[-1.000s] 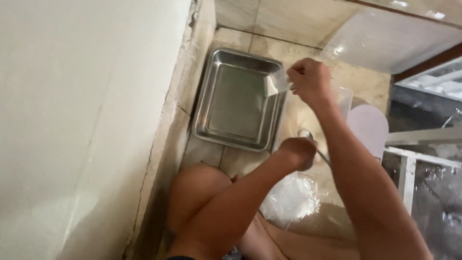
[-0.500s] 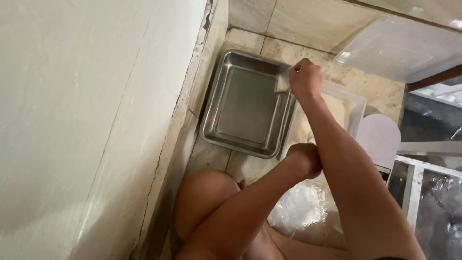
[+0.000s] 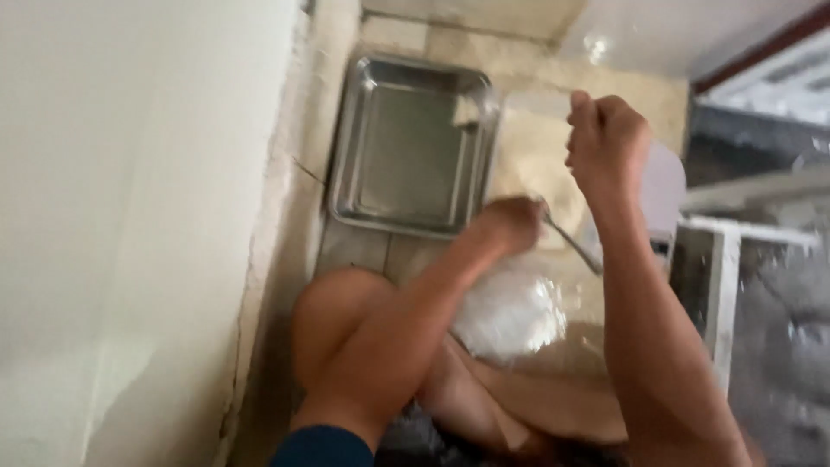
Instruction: The person scoops a white powder from a plastic container using a spoon and transfers it into small plastic bags. Each filled bag is placed on a digital scale, then set aside in a metal tray. The process is repeated multiple times.
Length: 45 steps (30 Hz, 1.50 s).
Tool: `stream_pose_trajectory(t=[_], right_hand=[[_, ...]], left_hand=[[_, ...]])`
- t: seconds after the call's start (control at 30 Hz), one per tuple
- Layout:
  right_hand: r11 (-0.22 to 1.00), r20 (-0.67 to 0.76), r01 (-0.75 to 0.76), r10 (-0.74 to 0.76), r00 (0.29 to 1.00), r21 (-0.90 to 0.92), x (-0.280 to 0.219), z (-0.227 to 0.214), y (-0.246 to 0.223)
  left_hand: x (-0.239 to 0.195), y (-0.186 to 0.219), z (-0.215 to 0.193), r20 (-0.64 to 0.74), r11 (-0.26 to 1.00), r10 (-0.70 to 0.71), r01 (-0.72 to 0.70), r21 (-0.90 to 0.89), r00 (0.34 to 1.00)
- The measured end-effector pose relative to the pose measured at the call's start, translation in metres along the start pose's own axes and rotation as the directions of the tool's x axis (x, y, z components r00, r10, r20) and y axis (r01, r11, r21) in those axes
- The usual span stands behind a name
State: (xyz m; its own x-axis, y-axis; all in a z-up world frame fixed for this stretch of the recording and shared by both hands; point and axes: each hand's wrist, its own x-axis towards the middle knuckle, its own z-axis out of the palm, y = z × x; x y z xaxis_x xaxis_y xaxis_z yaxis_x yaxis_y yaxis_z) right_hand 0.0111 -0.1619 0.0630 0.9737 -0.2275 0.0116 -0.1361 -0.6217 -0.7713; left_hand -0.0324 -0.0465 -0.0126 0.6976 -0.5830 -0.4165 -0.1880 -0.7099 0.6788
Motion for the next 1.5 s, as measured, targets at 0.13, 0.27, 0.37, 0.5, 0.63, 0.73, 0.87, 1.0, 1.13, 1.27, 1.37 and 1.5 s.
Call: stream_pose_trajectory(t=[0.13, 0.27, 0.37, 0.5, 0.63, 0.73, 0.87, 1.0, 1.13, 1.27, 1.37, 1.5], right_hand=[[0.976, 0.005, -0.063, 0.066, 0.998, -0.210, -0.112, -0.053, 0.029], [0.937, 0.235, -0.238, 0.299, 0.925, -0.256, -0.198, -0.025, 0.098], [0.887, 0.280, -0.178, 0.317, 0.906, -0.426, -0.235, 0.000, 0.140], [0.958, 0.256, 0.007, 0.070, 0.964, -0.287, -0.244, 0.004, 0.165], [0.936, 0.362, 0.153, -0.029, 0.932, -0.319, -0.225, -0.036, 0.135], [0.998, 0.365, 0.059, -0.052, 0.930, -0.008, -0.204, -0.066, 0.110], [0.997, 0.293, -0.069, 0.056, 0.954, 0.033, -0.179, -0.088, 0.100], [0.995, 0.298, -0.077, 0.054, 0.953, 0.067, -0.176, -0.082, 0.107], [0.989, 0.260, 0.151, -0.146, 0.954, 0.002, -0.174, -0.081, 0.107], [0.988, 0.250, 0.121, -0.140, 0.958, 0.092, -0.166, -0.083, 0.116], [0.985, 0.172, 0.098, -0.122, 0.977, 0.139, -0.154, -0.086, 0.114], [0.988, -0.057, 0.117, -0.123, 0.991, -0.100, -0.134, -0.072, 0.128]], left_hand=[[-0.025, 0.009, -0.009, -0.073, 0.996, 0.037, -0.031, 0.079, 0.997], [-0.022, 0.010, -0.001, -0.167, 0.988, 0.120, -0.102, 0.113, 0.979], [-0.034, 0.021, 0.001, -0.152, 0.986, 0.148, -0.133, 0.102, 0.977], [-0.048, 0.030, -0.003, -0.137, 0.985, 0.172, -0.165, 0.059, 0.976], [-0.061, 0.045, -0.023, 0.053, 0.981, 0.137, -0.129, -0.142, 0.989], [-0.056, 0.047, -0.017, 0.337, 0.965, 0.214, -0.145, -0.219, 0.917], [-0.056, 0.043, -0.004, 0.370, 0.973, 0.208, -0.153, -0.173, 0.905], [-0.038, 0.012, 0.027, 0.373, 0.982, 0.188, -0.181, -0.055, 0.908], [-0.038, 0.021, 0.013, 0.432, 0.977, 0.008, -0.098, 0.188, 0.902], [-0.059, 0.052, -0.016, 0.363, 0.991, 0.112, -0.133, 0.032, 0.925], [-0.048, 0.049, -0.007, 0.245, 0.958, 0.210, -0.149, -0.245, 0.946], [-0.041, 0.045, -0.010, -0.019, 0.889, 0.047, -0.051, -0.455, 0.999]])
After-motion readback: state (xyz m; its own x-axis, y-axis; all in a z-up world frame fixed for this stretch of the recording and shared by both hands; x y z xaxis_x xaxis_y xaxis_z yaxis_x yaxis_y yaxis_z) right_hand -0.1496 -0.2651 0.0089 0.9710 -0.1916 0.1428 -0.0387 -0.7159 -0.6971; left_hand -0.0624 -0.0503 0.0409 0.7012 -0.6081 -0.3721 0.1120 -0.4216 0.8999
